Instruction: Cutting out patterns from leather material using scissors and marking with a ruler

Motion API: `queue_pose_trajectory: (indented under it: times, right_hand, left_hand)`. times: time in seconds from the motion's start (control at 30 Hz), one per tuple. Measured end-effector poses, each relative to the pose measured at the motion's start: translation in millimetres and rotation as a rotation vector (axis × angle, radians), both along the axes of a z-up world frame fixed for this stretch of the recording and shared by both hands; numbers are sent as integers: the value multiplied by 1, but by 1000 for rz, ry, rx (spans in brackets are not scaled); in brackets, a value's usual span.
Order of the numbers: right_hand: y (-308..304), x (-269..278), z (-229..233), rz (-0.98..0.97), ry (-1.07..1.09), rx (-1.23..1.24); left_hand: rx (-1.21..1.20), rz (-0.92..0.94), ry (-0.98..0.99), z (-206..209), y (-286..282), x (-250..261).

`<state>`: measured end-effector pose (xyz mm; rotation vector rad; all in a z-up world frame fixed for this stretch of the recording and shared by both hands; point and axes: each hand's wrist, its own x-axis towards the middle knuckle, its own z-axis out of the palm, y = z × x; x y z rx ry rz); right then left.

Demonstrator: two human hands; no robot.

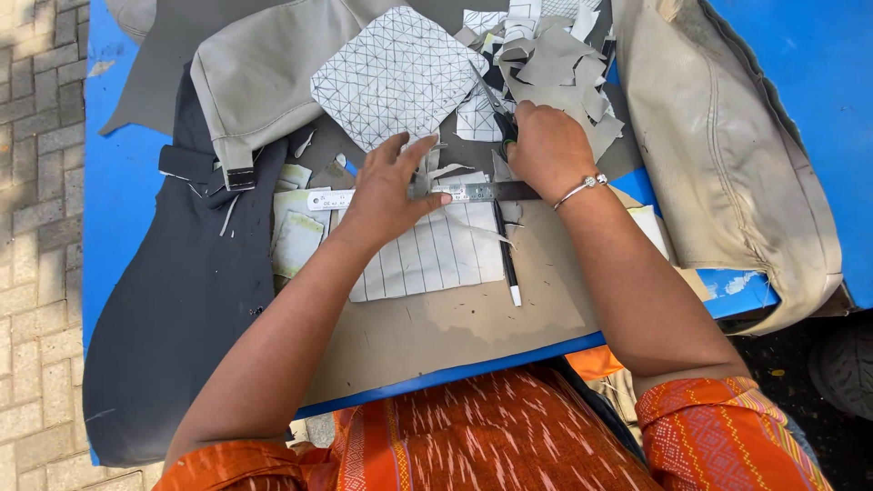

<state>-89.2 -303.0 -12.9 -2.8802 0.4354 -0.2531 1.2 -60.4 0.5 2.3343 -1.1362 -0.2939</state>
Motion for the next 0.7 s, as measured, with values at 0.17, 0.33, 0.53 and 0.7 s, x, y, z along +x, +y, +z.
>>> queue_pose_trajectory:
  times: [0.17, 0.33, 0.53, 0.7]
  right_hand:
    - [6, -5, 17, -28, -30, -22]
    - [-15, 1, -7, -38, -7, -33]
    - [-21, 11, -30, -91, 123, -32]
    - [-16, 10, -28, -46, 80, -175]
  left_hand:
    - [-146, -22, -174, -82, -15, 54]
    - [-345, 125, -471, -29, 31, 109]
    - [-81, 436, -748, -4, 80, 107]
    - [-104, 2, -457, -26, 47, 17]
